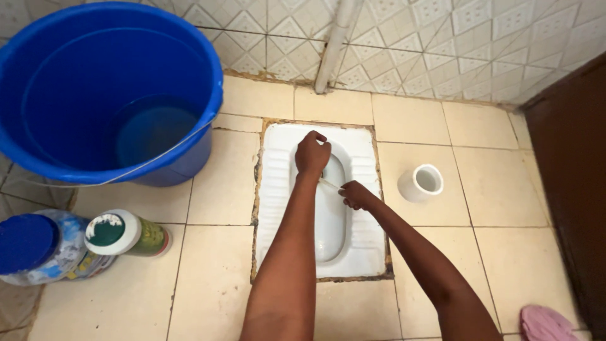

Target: The person scrubs a squat toilet with a toilet brush, then pours water from a blue bucket into the bowl to rinse it. The person continues scrubbing the bowl and rinses the brush in the bucket.

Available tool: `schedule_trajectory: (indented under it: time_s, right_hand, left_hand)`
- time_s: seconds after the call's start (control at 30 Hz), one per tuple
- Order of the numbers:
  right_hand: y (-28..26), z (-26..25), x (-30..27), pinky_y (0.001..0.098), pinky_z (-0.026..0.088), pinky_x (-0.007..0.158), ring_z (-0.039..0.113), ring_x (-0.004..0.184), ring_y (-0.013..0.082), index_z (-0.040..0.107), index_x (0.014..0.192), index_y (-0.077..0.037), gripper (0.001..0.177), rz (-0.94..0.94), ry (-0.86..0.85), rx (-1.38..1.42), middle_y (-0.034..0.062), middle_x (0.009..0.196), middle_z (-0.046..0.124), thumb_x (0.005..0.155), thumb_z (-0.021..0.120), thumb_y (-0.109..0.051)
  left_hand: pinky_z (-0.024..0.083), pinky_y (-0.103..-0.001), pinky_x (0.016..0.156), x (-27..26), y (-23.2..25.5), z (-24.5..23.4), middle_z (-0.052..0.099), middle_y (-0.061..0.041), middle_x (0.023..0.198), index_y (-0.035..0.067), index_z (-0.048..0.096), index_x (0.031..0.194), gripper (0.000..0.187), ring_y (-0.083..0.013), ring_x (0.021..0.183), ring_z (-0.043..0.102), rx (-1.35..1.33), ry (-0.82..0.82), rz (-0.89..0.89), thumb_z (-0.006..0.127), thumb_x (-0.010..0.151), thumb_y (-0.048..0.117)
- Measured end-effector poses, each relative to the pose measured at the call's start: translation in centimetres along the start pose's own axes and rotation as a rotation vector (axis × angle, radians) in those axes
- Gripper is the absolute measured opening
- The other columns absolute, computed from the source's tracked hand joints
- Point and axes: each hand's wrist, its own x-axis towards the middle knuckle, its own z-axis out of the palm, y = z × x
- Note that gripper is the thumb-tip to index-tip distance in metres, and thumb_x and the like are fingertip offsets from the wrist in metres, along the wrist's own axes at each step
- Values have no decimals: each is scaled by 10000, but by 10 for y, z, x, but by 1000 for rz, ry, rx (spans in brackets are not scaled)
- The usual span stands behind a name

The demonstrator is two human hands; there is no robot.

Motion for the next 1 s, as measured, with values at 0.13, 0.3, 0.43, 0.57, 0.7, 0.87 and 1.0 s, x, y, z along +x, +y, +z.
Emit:
schedule_trajectory:
  time_s: [0.13, 0.3, 0.43, 0.57, 0.7, 0.87, 1.0]
  right_hand:
    - [-6, -9, -11, 366, 573, 560, 711, 621, 263, 684, 1241, -92, 334, -73, 136, -679, 160, 898, 766, 1032, 498, -274]
    - [25, -18, -1, 441, 545, 596, 682, 672, 299, 763, 1095, -104, 269, -628, 346, -924, 144, 889, 761, 942, 574, -219]
    - [16, -30, -11, 395, 518, 480, 624, 529, 244, 702, 1197, -66, 314, -130, 195, -246, 169, 752, 711, 991, 559, -256]
    - [-30, -57, -33, 365, 499, 455, 603, 498, 217, 746, 1048, 39, 330, -147, 220, -346, 143, 675, 677, 981, 617, -257]
    - [-46, -81, -55, 397, 534, 501, 650, 553, 249, 752, 1064, -16, 285, -163, 228, -426, 144, 701, 710, 967, 586, -226]
    - [7, -60, -38, 534, 545, 660, 697, 756, 413, 749, 1066, -47, 247, -554, 512, -754, 211, 879, 750, 891, 618, -160]
    - [30, -25, -70, 547, 557, 667, 719, 760, 415, 542, 1299, -6, 370, -311, 383, -705, 272, 913, 752, 935, 514, -69]
  left_hand:
    - [560, -423, 817, -4, 6, -7, 762, -110, 953, 156, 709, 995, 199, -316, 926, 721, 42, -40, 19, 706, 814, 238]
    - [552, -418, 823, -3, 9, -18, 760, -98, 1013, 159, 737, 976, 188, -310, 957, 708, 64, -12, 60, 707, 804, 227]
    - [555, -407, 845, -7, 17, -29, 763, -114, 1021, 155, 730, 995, 187, -303, 953, 721, 41, -6, 70, 693, 831, 238]
    - [556, -407, 841, -11, 39, -36, 765, -117, 1000, 158, 724, 1008, 204, -305, 933, 727, 10, -48, 59, 683, 819, 224]
    - [549, -416, 838, -13, 46, -36, 764, -125, 966, 155, 726, 999, 204, -319, 954, 711, 36, -41, 99, 707, 813, 235]
    - [548, -417, 836, -16, 47, -38, 760, -120, 962, 155, 729, 982, 193, -322, 955, 712, 49, -19, 121, 713, 808, 235]
    - [549, -419, 836, -17, 48, -43, 757, -125, 968, 158, 731, 981, 183, -331, 962, 707, 60, 5, 173, 712, 815, 233]
